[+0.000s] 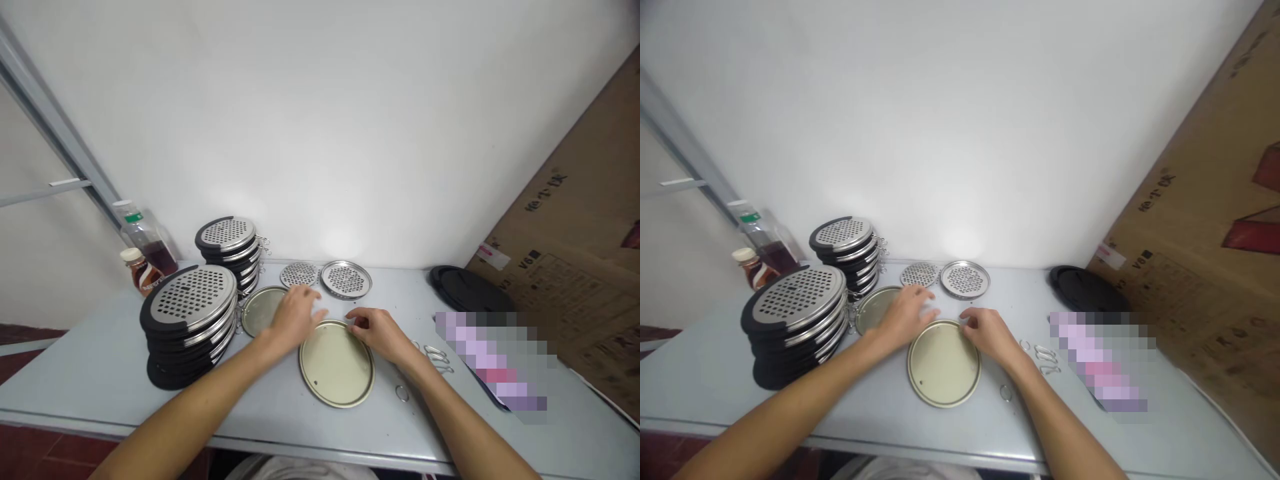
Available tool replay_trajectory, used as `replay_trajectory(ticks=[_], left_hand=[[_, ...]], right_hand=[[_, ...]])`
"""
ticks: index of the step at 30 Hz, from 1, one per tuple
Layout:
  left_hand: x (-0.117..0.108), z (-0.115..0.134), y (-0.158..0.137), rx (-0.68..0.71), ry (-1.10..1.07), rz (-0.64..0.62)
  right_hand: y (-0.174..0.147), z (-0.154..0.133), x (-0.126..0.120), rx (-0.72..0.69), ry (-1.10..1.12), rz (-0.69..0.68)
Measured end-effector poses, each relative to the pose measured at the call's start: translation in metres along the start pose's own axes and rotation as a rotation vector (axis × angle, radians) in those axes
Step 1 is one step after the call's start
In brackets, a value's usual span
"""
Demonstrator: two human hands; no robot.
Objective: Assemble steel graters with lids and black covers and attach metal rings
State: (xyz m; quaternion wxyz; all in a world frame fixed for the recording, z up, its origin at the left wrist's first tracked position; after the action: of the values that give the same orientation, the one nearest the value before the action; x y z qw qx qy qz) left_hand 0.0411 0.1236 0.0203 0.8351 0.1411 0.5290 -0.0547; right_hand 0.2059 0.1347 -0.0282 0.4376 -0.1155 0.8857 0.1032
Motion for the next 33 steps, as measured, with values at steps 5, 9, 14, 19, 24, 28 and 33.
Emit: replay_trajectory(ticks=[5, 9, 14, 19, 24, 28, 33], left_hand=[[-0.002, -0.076, 0.054, -0.305, 0.038, 0.040], [0.011, -0.096, 0.066, -0.394, 0.044, 0.043], [0.018, -0.101, 0.075, -0.374, 0.039, 0.027], [0.022, -0.099, 0.082, -0.345, 0.023, 0.025], [0.016, -0.092, 0.083, -0.335, 0.004, 0.067], [0.000, -0.076, 0.070, -0.300, -0.005, 0.099], [-0.014, -0.022, 0.021, 0.036, -0.199, 0.019]], right_hand=[[0.001, 0.001, 0.003, 0.005, -0.040, -0.013], [0.003, 0.000, 0.004, -0.003, -0.070, -0.002], [0.000, -0.005, 0.002, -0.020, -0.060, 0.001], [-0.002, -0.007, 0.000, -0.038, -0.049, 0.008], [-0.002, -0.009, 0.001, -0.055, -0.038, 0.013], [0.000, -0.005, -0.003, -0.031, -0.004, 0.008], [0.001, 0.004, -0.018, 0.033, 0.051, 0.018]])
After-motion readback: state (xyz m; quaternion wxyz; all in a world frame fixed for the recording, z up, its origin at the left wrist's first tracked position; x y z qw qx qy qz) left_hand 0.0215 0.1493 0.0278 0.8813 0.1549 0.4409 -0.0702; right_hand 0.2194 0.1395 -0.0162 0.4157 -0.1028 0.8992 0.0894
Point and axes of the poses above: each hand's wrist, its own y-axis towards the middle knuckle, its own x-axis out of the palm, z = x × y, the point moved 10 cm from there along y, towards the middle knuckle, and after that the axes turned 7 degrees about -y, right-handed, at the moved point
